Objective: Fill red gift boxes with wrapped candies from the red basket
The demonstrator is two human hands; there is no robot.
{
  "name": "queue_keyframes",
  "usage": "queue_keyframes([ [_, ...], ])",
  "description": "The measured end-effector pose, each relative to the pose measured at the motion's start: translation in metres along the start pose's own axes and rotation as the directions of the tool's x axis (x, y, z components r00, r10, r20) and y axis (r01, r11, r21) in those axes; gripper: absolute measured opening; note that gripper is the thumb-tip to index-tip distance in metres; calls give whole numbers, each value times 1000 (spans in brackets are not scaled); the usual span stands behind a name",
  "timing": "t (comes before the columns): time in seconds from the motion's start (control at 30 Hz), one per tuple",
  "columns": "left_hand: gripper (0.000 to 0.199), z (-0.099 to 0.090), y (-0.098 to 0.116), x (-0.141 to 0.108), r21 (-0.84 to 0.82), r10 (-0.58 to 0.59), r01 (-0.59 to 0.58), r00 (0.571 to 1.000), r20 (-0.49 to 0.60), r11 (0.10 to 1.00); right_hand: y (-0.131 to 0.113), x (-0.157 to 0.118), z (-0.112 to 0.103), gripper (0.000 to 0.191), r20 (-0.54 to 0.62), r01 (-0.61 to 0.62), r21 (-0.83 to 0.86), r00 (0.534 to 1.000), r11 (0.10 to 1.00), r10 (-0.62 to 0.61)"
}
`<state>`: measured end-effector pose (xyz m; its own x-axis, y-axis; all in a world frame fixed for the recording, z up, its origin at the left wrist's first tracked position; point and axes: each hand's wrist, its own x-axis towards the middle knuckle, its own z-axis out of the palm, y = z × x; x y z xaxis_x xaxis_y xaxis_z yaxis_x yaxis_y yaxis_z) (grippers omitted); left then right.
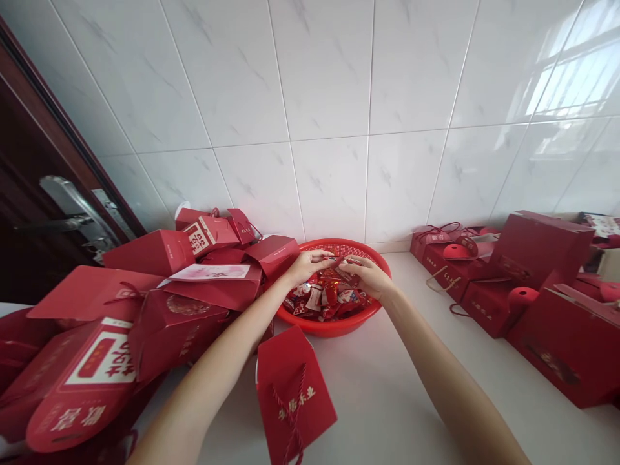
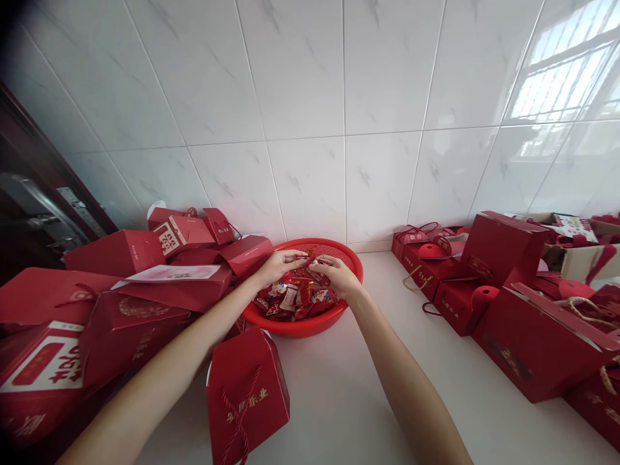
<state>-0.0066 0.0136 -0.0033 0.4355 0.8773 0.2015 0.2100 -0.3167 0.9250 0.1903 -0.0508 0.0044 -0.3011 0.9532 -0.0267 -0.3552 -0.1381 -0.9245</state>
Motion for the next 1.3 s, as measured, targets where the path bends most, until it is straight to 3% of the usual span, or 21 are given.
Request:
queue_keyframes([
  [0.2, 58, 2, 1, -1, 16, 21, -20, 1000, -14, 1000, 2, 1, 1, 31, 19, 48, -13, 999, 999, -47],
  [0.3, 48, 0, -2, 2, 185, -9, 26, 995, -96, 982, 5, 4, -1, 31, -92, 120, 14, 989, 993, -118],
  [0.47, 36, -10, -16, 7, 495, -68, 160, 978, -199, 854, 6, 10, -4, 28, -317, 197, 65, 934, 978, -167],
  [0.57, 26, -11, -21, 6, 635, -116, 172, 985, -129, 753, 4, 10, -4, 26, -327, 191, 81, 932, 978, -155],
  [0.7, 17, -6, -22, 3, 767, -155, 98, 988, 1, 634, 4, 9, -3, 23, -314, 177, 80, 939, 981, -144],
  [0.83, 13, -2, -22, 1, 834, -153, 37, 987, 57, 551, 5, 9, -3, 22, -308, 179, 66, 940, 982, -151],
  [0.97, 15, -2, -23, 2, 847, -68, -20, 995, 67, 531, 4, 8, -1, 20, -306, 183, 79, 940, 980, -151],
  [1.1, 20, 0, -17, 6, 829, 107, -83, 994, 28, 554, 3, 8, 0, 21, -307, 187, 84, 939, 979, -153],
  [1.3, 20, -3, -4, 4, 765, 401, -156, 905, -144, 624, 3, 7, -1, 24, -278, 199, 73, 945, 977, -171],
])
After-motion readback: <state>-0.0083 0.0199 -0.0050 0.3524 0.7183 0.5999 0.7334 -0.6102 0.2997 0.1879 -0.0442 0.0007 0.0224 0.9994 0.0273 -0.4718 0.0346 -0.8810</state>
